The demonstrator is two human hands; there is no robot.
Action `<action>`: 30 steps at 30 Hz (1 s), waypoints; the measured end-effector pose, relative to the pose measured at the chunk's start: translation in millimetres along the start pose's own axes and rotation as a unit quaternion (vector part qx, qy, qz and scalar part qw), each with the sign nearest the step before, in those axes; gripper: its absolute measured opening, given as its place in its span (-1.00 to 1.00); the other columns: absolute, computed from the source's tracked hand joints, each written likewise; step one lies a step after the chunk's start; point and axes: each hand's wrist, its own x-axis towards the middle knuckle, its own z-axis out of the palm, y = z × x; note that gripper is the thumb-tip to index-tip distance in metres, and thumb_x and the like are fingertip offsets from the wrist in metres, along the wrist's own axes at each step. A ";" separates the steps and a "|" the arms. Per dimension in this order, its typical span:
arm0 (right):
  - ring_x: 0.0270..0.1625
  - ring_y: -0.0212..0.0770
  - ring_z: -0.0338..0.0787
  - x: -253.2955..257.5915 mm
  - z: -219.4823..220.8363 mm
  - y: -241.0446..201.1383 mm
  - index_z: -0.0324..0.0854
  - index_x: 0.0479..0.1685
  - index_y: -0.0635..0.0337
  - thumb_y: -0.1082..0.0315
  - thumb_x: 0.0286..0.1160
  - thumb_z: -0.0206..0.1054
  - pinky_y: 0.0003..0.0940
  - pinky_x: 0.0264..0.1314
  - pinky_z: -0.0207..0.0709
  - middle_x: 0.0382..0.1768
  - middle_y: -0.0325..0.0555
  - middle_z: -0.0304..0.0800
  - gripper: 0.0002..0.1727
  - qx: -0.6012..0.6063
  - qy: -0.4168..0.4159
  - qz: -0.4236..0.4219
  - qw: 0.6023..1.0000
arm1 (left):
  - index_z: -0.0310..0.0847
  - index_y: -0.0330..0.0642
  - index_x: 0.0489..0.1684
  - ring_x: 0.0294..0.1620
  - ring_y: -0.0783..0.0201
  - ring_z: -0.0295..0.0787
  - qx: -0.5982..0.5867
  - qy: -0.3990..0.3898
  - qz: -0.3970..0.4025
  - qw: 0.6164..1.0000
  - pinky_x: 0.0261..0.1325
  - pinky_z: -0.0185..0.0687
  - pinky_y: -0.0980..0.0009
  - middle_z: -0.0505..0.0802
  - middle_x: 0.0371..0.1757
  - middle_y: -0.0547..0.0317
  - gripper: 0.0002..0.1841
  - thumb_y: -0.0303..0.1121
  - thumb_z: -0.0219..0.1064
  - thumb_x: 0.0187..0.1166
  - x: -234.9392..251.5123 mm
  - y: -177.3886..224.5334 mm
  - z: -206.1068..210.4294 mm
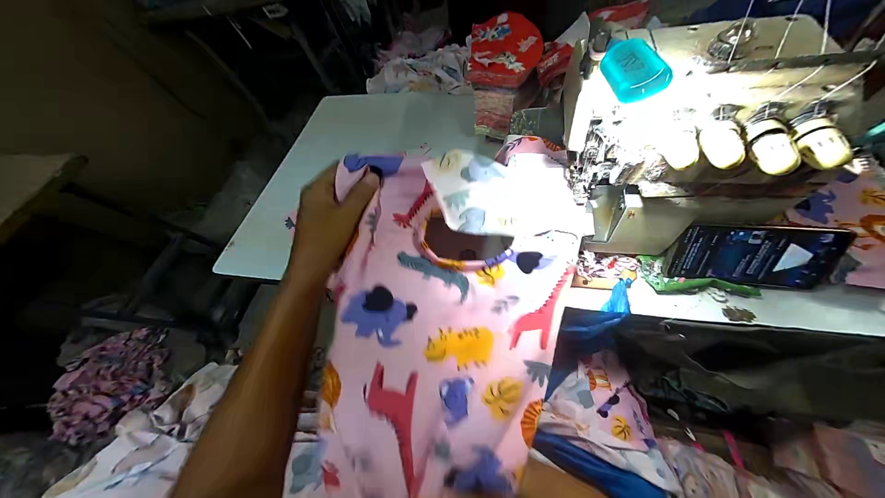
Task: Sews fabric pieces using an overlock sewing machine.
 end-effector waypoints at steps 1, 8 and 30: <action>0.04 -0.33 0.85 -5.4 -7.8 31.2 0.76 0.00 0.37 0.37 0.61 0.36 -0.35 0.23 0.71 -0.10 -0.03 0.90 -0.78 -0.119 0.055 0.049 0.990 | 0.61 -0.38 0.18 -0.07 0.31 0.74 0.064 -0.013 0.060 0.996 0.12 0.66 0.22 0.80 -0.08 -0.02 -0.62 -0.18 0.27 0.72 20.0 -8.6 -4.2; 0.15 -0.21 0.86 -17.5 -89.4 69.8 0.76 0.20 0.31 0.43 0.63 0.23 -0.30 0.25 0.74 0.15 0.02 0.85 -0.69 -0.389 0.336 0.025 0.857 | 0.44 -0.40 0.47 0.41 -0.01 0.65 0.044 -0.029 0.176 0.983 0.38 0.62 0.08 0.68 0.39 -0.24 -0.49 -0.27 0.36 0.64 -16.2 -8.3 78.9; -0.04 -0.51 0.84 40.2 -101.8 28.8 0.77 -0.04 0.44 0.53 0.58 0.31 -0.61 0.13 0.72 -0.10 -0.12 0.89 -0.83 -0.097 0.461 -0.108 0.875 | 0.89 -0.26 -0.10 0.28 0.20 0.71 -0.017 -0.024 0.308 0.951 0.38 0.55 0.33 0.82 0.20 -0.02 -0.82 -0.41 0.37 0.62 -28.1 29.5 111.9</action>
